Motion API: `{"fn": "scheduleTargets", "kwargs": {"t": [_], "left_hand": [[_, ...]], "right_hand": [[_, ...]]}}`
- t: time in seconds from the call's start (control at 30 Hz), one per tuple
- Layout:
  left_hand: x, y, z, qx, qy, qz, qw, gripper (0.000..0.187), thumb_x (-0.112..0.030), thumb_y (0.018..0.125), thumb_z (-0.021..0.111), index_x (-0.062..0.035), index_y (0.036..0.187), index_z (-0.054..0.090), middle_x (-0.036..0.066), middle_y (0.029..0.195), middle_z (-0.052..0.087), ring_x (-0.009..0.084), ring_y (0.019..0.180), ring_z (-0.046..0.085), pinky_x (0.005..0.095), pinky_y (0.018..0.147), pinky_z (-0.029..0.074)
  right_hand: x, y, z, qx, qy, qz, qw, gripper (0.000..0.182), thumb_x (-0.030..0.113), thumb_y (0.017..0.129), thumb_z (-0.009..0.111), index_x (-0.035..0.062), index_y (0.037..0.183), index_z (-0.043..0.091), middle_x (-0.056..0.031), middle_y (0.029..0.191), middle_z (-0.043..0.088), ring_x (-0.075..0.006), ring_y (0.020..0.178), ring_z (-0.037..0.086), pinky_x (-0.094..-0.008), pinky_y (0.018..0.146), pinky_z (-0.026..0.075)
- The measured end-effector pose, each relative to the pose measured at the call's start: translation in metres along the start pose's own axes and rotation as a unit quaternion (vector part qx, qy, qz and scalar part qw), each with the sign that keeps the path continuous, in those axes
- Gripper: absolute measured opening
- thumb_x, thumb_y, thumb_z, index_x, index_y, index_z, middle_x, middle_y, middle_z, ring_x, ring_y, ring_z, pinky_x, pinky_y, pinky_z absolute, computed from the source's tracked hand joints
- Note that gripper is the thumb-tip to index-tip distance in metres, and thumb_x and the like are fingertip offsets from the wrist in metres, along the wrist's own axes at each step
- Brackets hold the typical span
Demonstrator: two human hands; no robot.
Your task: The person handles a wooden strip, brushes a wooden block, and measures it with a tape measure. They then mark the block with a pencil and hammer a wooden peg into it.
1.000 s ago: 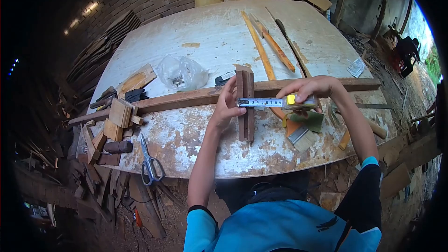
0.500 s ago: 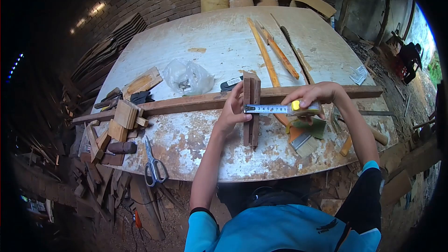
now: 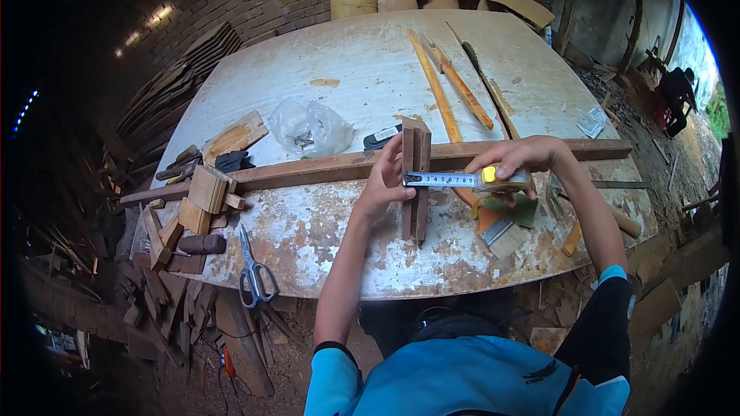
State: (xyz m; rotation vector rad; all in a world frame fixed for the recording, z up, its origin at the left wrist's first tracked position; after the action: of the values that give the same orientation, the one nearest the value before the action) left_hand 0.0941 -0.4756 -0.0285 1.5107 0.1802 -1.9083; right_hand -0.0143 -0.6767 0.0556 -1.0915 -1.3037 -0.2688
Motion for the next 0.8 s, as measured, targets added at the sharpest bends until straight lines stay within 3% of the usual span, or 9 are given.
{"fn": "scheduleTargets", "kwargs": {"t": [0.13, 0.63, 0.73, 0.8], "left_hand": [[-0.001, -0.001, 0.003, -0.029, 0.024, 0.004, 0.999, 0.107, -0.026, 0.049, 0.080, -0.0042, 0.140, 0.028, 0.007, 0.130, 0.044, 0.0203, 0.122, 0.041, 0.0330, 0.102, 0.031], [-0.002, -0.001, 0.002, -0.033, 0.029, 0.006, 0.999, 0.110, -0.030, 0.049, 0.082, -0.0023, 0.140, 0.026, 0.008, 0.131, 0.043, 0.0209, 0.123, 0.041, 0.0337, 0.103, 0.031], [0.002, 0.000, -0.004, -0.011, -0.011, 0.003, 1.000, 0.110, -0.008, 0.050, 0.078, -0.0030, 0.143, 0.020, 0.009, 0.140, 0.031, 0.0246, 0.129, 0.035, 0.0357, 0.106, 0.032], [0.001, -0.001, -0.004, -0.013, -0.012, 0.000, 1.000, 0.110, -0.007, 0.050, 0.077, -0.0032, 0.143, 0.019, 0.009, 0.141, 0.030, 0.0247, 0.130, 0.034, 0.0354, 0.106, 0.032]], "right_hand": [[-0.002, 0.001, -0.001, 0.001, -0.002, 0.001, 1.000, 0.075, 0.039, 0.070, 0.063, 0.0034, 0.132, 0.042, -0.0167, 0.089, 0.061, -0.0190, 0.066, 0.066, -0.0243, 0.037, 0.052], [0.001, 0.000, 0.002, -0.023, -0.037, -0.006, 0.999, 0.071, 0.038, 0.070, 0.060, 0.0082, 0.131, 0.039, -0.0139, 0.090, 0.058, -0.0200, 0.070, 0.066, -0.0254, 0.039, 0.052], [0.001, -0.004, 0.002, -0.046, -0.041, 0.002, 0.998, 0.069, 0.038, 0.070, 0.061, 0.0089, 0.129, 0.039, -0.0119, 0.091, 0.057, -0.0197, 0.076, 0.064, -0.0269, 0.042, 0.053], [0.000, -0.005, 0.002, -0.062, -0.051, 0.010, 0.997, 0.066, 0.038, 0.071, 0.061, 0.0084, 0.126, 0.040, -0.0101, 0.091, 0.056, -0.0188, 0.080, 0.062, -0.0283, 0.048, 0.054]]}}
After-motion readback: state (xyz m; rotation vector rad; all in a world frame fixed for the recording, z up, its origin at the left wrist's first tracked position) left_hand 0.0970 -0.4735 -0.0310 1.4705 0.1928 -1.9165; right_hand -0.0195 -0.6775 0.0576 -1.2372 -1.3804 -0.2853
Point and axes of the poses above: each hand's wrist, its own y-axis towards the middle knuckle, its own z-axis out of the palm, x = y × z, the point moved 4 cm from there along y, towards the middle knuckle
